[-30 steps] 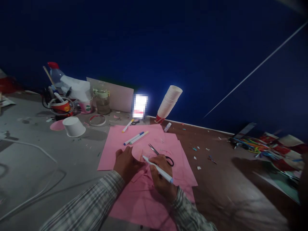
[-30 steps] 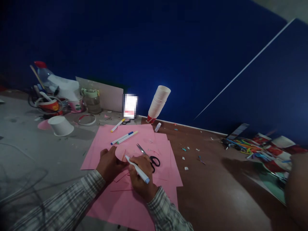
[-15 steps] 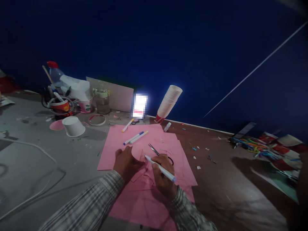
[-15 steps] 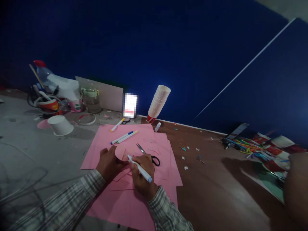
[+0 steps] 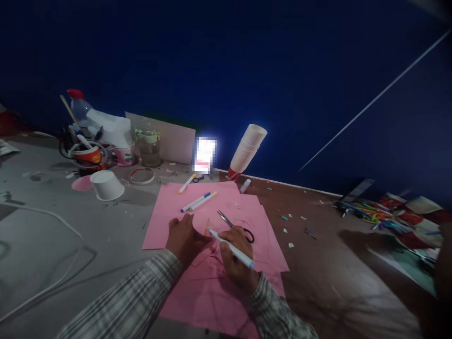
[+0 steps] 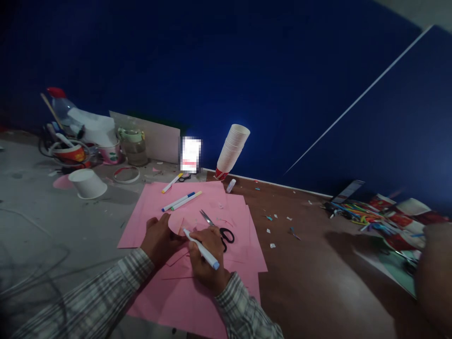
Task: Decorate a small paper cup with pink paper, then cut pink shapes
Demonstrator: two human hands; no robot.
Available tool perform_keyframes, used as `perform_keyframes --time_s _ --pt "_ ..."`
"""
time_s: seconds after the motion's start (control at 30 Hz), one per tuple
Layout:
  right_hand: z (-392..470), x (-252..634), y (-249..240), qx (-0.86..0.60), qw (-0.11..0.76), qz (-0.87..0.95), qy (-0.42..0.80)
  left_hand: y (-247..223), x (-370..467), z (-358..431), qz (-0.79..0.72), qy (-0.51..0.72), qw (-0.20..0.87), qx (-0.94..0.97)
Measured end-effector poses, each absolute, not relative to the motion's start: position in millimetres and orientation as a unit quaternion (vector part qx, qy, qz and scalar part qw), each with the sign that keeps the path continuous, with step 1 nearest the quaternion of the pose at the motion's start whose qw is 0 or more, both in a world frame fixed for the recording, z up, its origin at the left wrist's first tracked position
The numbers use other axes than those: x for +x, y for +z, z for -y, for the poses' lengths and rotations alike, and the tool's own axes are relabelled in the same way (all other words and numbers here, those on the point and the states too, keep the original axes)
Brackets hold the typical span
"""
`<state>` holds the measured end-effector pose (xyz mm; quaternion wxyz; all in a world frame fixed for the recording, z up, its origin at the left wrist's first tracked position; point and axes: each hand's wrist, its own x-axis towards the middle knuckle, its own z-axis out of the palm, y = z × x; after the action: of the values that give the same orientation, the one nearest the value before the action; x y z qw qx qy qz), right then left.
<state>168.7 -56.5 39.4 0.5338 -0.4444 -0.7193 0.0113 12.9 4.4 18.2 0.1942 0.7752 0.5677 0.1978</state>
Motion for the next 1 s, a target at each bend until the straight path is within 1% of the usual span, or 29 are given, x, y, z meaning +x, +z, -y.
perform_keyframes --time_s 0.1,0.37,0.6,0.8,1.0 --pt "57.2 168.8 40.1 -0.457 0.534 0.711 0.010 18.8 12.5 -4.4 -0.570 0.200 0.202 0.771" --pt "57.8 168.8 38.3 -0.451 0.530 0.718 0.007 16.7 12.8 -5.2 -0.567 0.197 0.180 0.780" --pt "57.8 168.6 37.4 -0.452 0.529 0.719 0.004 18.5 11.8 -5.5 -0.571 0.190 0.200 0.774" --pt "58.0 168.6 38.1 -0.456 0.523 0.720 -0.010 20.8 12.9 -4.5 -0.571 0.189 0.189 0.776" --pt "59.0 169.8 40.6 -0.442 0.531 0.723 0.003 17.5 11.8 -5.8 -0.571 0.182 0.193 0.777"
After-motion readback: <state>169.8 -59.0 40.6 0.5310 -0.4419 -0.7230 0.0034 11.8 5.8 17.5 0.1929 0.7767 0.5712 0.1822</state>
